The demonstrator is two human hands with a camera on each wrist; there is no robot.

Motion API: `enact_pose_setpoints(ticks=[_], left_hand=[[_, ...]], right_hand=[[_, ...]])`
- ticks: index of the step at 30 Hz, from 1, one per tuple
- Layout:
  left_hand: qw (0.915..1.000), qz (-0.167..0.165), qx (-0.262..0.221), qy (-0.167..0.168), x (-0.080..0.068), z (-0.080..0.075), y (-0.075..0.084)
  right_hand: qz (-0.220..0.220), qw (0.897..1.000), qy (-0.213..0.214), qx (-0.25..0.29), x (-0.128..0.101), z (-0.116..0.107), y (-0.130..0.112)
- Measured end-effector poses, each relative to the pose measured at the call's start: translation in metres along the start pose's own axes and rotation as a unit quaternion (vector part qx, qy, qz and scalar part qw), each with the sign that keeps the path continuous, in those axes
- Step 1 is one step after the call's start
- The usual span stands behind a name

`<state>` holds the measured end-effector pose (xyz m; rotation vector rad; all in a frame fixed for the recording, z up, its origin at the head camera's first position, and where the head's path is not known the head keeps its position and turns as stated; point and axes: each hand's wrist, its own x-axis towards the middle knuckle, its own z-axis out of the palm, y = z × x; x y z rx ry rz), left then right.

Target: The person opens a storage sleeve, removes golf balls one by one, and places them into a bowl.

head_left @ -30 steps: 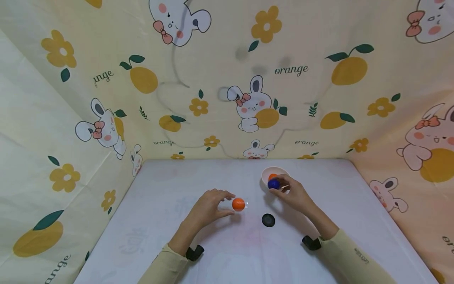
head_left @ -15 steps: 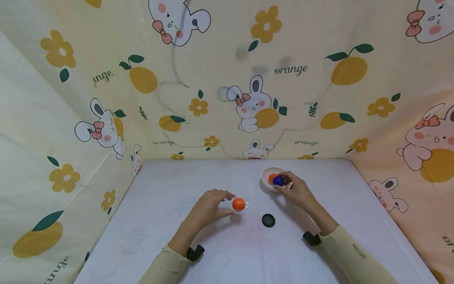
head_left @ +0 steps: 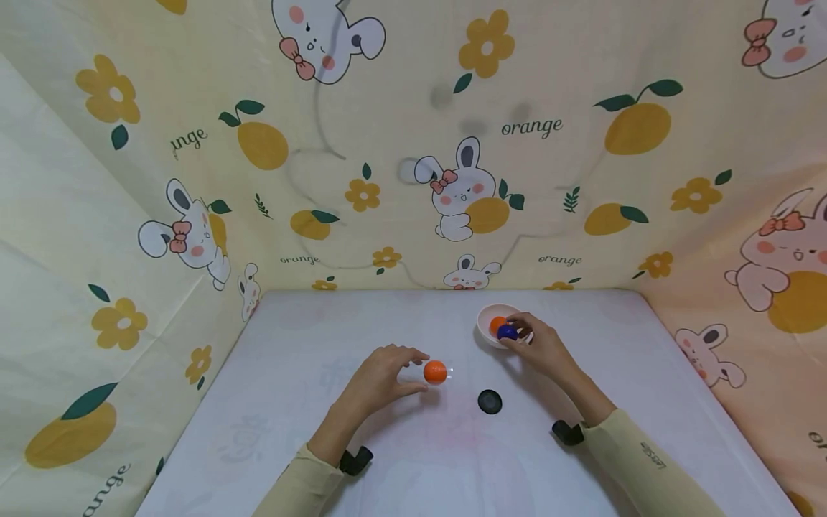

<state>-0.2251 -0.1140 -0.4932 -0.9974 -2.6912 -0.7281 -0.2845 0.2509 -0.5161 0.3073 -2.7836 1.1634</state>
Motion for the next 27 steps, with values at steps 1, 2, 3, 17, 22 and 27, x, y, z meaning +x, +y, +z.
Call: enact_pose_setpoints(ticks=[1,2,3,17,22,27], left_hand=[[1.0000,0.001,0.000,0.000,0.000,0.000,0.000],[1.0000,0.002,0.001,0.001,0.000,0.000,0.000],[1.0000,0.003,0.000,0.001,0.000,0.000,0.000],[1.0000,0.001,-0.003,-0.002,0.000,0.001,0.001],[1.0000,0.007,-0.002,0.001,0.001,0.002,0.002],[0.9999,0.012,-0.001,0.004,0.001,0.002,0.002]], right_hand=[[-0.002,1.000,0.001,0.001,0.000,0.000,0.000],[-0.003,1.000,0.002,0.002,0.000,0.000,0.000],[-0.005,1.000,0.003,0.004,0.000,0.000,0.000],[-0.041,0.999,0.025,-0.004,-0.007,0.003,-0.006],[-0.079,0.996,0.042,-0.003,-0.014,0.006,-0.012],[-0.108,0.993,0.050,0.010,-0.021,0.009,-0.018]])
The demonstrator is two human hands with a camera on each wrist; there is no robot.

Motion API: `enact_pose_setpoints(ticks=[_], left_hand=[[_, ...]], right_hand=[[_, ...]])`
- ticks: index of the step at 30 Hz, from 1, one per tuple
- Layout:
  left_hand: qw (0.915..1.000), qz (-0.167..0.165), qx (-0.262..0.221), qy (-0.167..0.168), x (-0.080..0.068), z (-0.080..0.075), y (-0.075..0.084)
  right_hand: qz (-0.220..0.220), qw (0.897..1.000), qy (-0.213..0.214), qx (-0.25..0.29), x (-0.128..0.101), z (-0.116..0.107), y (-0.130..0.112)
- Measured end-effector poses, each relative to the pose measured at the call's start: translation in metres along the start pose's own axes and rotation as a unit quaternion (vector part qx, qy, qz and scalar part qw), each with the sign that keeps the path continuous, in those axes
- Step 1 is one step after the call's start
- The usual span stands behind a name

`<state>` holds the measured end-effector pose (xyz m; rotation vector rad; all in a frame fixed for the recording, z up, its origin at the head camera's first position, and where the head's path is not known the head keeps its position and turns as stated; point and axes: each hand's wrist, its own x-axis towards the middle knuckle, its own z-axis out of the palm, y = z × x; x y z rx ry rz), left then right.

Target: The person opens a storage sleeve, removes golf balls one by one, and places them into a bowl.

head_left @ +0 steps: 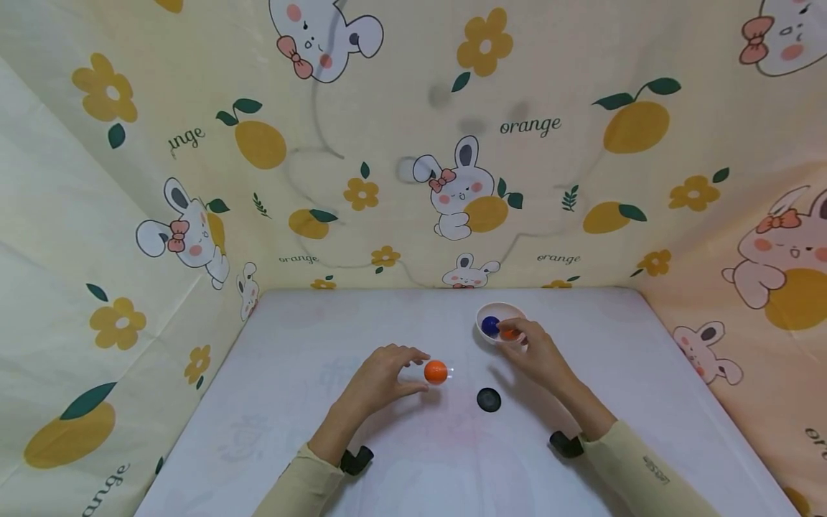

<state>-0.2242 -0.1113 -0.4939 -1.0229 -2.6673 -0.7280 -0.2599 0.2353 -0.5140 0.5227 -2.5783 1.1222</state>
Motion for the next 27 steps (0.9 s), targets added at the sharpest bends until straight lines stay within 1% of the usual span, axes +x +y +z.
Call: enact_pose_setpoints(ticks=[4,6,10,16,19,27], left_hand=[[1.0000,0.005,0.000,0.003,-0.001,0.000,0.000],[1.0000,0.004,0.000,0.001,-0.001,0.000,0.000],[1.0000,-0.003,-0.002,-0.004,-0.001,-0.001,-0.001],[0.9999,0.007,0.010,0.004,-0.001,0.000,-0.001],[0.9998,0.009,0.016,0.005,-0.001,0.001,-0.001],[0.9999,-0.010,0.013,-0.002,0.000,0.002,-0.002]], right_hand=[[-0.014,1.000,0.000,0.017,-0.004,0.005,-0.005],[-0.014,1.000,-0.006,0.027,-0.006,0.007,-0.009],[0.000,0.998,-0.029,0.048,-0.008,0.012,-0.017],[0.022,0.996,-0.055,0.073,-0.011,0.018,-0.026],[0.023,0.994,-0.066,0.082,-0.013,0.021,-0.029],[0.008,0.990,-0.092,0.108,-0.017,0.029,-0.032]])
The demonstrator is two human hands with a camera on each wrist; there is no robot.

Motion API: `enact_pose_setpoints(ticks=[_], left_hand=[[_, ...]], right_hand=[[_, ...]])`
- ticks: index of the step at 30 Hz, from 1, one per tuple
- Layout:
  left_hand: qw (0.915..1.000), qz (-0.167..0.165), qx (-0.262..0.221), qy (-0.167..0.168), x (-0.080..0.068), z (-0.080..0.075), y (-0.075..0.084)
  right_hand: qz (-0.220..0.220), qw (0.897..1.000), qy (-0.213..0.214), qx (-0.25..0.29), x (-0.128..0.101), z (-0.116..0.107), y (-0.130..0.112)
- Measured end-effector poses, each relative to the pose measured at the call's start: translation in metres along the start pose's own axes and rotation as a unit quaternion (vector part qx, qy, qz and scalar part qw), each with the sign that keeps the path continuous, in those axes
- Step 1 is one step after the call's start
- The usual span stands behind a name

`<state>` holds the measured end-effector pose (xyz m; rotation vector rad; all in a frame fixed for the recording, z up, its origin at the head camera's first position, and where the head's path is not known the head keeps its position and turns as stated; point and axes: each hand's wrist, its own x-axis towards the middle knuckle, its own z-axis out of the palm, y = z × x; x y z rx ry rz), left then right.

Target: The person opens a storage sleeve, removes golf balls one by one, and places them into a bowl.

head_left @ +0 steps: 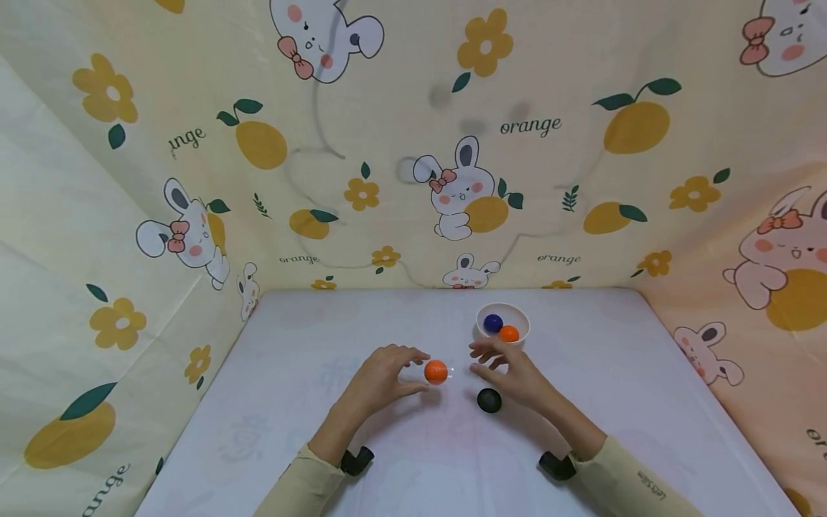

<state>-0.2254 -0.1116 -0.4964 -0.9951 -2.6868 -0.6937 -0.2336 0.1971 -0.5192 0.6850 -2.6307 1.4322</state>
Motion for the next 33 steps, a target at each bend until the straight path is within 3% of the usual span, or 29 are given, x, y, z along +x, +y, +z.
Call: enact_pose_setpoints(ticks=[15,33], left_hand=[[0.9999,0.014,-0.004,0.008,0.000,-0.001,0.000],[0.9994,0.031,0.007,0.013,0.000,0.000,0.001]], right_hand=[[-0.034,0.996,-0.054,0.057,-0.006,0.018,-0.009],[-0.035,0.995,-0.067,0.068,-0.007,0.027,-0.011]])
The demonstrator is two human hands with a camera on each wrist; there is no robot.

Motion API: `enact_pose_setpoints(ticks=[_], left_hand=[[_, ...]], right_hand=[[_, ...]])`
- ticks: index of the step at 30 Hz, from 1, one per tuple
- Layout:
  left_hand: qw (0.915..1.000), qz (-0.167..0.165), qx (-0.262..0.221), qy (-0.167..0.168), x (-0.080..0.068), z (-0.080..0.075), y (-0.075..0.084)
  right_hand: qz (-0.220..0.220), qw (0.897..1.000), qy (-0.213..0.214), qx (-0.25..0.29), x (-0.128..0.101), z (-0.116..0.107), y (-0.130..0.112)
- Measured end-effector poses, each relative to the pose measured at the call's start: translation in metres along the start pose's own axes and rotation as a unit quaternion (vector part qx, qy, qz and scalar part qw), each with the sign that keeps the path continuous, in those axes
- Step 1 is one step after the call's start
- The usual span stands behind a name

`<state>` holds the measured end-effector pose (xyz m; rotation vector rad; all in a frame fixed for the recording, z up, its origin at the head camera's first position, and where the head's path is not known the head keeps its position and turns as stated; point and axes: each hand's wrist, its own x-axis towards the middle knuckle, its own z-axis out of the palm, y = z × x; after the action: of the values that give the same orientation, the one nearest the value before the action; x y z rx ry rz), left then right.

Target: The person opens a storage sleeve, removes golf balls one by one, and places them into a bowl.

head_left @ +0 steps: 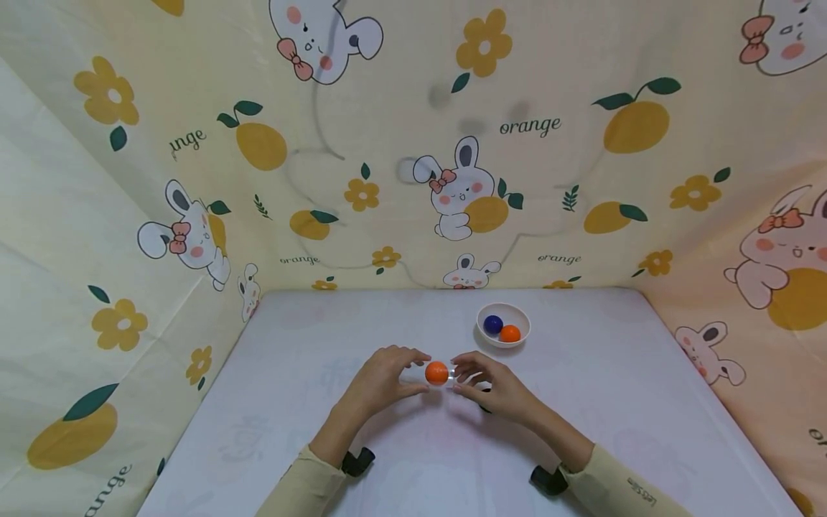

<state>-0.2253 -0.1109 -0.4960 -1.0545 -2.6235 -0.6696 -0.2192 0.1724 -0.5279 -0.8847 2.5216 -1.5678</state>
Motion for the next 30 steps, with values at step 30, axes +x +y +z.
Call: enact_pose_setpoints(ticks=[30], left_hand=[[0.9991,0.005,0.042,-0.011,0.0038,-0.0043,0.0038]], right_hand=[[0.028,1.000,-0.004,0.003,0.0008,0.0006,-0.0041]])
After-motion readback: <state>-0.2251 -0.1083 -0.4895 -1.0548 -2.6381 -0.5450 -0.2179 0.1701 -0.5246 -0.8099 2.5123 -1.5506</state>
